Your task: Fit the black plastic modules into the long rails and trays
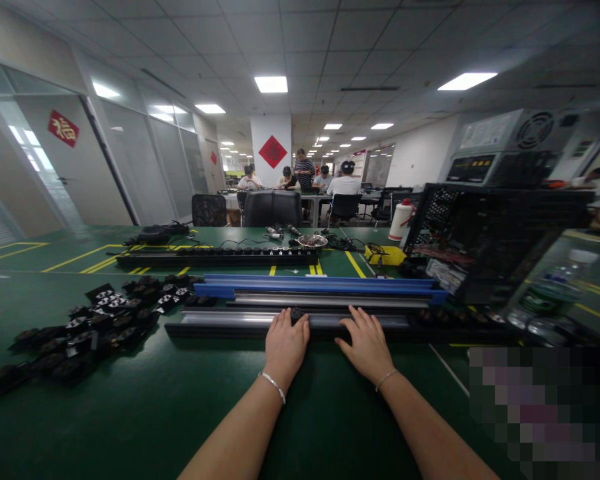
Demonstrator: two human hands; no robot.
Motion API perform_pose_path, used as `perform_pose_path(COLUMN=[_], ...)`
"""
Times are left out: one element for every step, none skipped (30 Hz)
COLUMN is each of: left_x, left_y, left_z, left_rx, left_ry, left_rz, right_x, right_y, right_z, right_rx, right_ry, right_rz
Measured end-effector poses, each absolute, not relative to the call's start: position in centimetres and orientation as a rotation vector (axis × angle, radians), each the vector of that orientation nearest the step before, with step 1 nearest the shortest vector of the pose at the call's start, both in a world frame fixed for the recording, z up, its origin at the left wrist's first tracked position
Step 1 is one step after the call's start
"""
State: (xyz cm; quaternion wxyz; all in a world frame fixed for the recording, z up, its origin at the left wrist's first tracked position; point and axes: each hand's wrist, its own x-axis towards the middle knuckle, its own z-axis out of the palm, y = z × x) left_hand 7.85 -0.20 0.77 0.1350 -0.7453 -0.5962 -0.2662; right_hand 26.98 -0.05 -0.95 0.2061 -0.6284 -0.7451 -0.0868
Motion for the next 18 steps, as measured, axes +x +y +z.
perform_pose_path(left_x=[7.8,7.7,7.7,7.6,7.5,7.4,7.4,7.3,7.2,7.1,7.1,7.0,6.9,6.9,6.8,6.7,6.6,6.6], left_y=[-0.2,-0.2,-0.2,-0.2,-0.2,-0.2,-0.2,-0.2,-0.1,-0.1,-0.1,0.0,0.0,0.0,0.1,0.1,0.1,0.1], left_z=[0.8,0.8,0.8,0.9,0.9,0.9,0.9,0.9,0.9,0.9,0.9,0.8,0.8,0.8,0.8,0.8,0.8,0.8], left_rx=[-2.157,-2.154,-2.151,-2.149,-2.148,-2.146,-2.144,-2.142,-2.14,-2.137,-2.134,-2.132,-2.131,-2.131,-2.132,-2.132,-2.132,-2.132], left_ry=[-1.726,-1.729,-1.734,-1.739,-1.743,-1.747,-1.75,-1.751,-1.751,-1.751,-1.751,-1.749,-1.747,-1.746,-1.747,-1.749,-1.75,-1.751], left_rz=[-0.769,-0.764,-0.758,-0.751,-0.744,-0.74,-0.738,-0.74,-0.745,-0.751,-0.756,-0.76,-0.761,-0.76,-0.758,-0.754,-0.75,-0.745], right_x=[27.0,27.0,27.0,27.0,27.0,27.0,27.0,27.0,27.0,27.0,27.0,27.0,27.0,27.1,27.1,27.1,27.1,27.1], right_y=[-0.1,-0.1,-0.1,-0.1,-0.1,-0.1,-0.1,-0.1,-0.1,-0.1,-0.1,-0.1,0.0,0.0,0.0,0.0,0.0,0.0], right_z=[-0.9,-0.9,-0.9,-0.9,-0.9,-0.8,-0.9,-0.9,-0.9,-0.9,-0.9,-1.0,-1.0,-1.0,-1.0,-1.0,-1.0,-1.0], right_rx=[-1.752,-1.754,-1.756,-1.758,-1.759,-1.759,-1.757,-1.754,-1.751,-1.749,-1.748,-1.748,-1.749,-1.749,-1.748,-1.745,-1.743,-1.741], right_ry=[-2.076,-2.076,-2.076,-2.076,-2.077,-2.078,-2.079,-2.08,-2.08,-2.079,-2.077,-2.075,-2.073,-2.073,-2.074,-2.076,-2.077,-2.077], right_rz=[-0.24,-0.238,-0.236,-0.235,-0.235,-0.235,-0.236,-0.237,-0.239,-0.24,-0.241,-0.242,-0.241,-0.239,-0.238,-0.237,-0.236,-0.237])
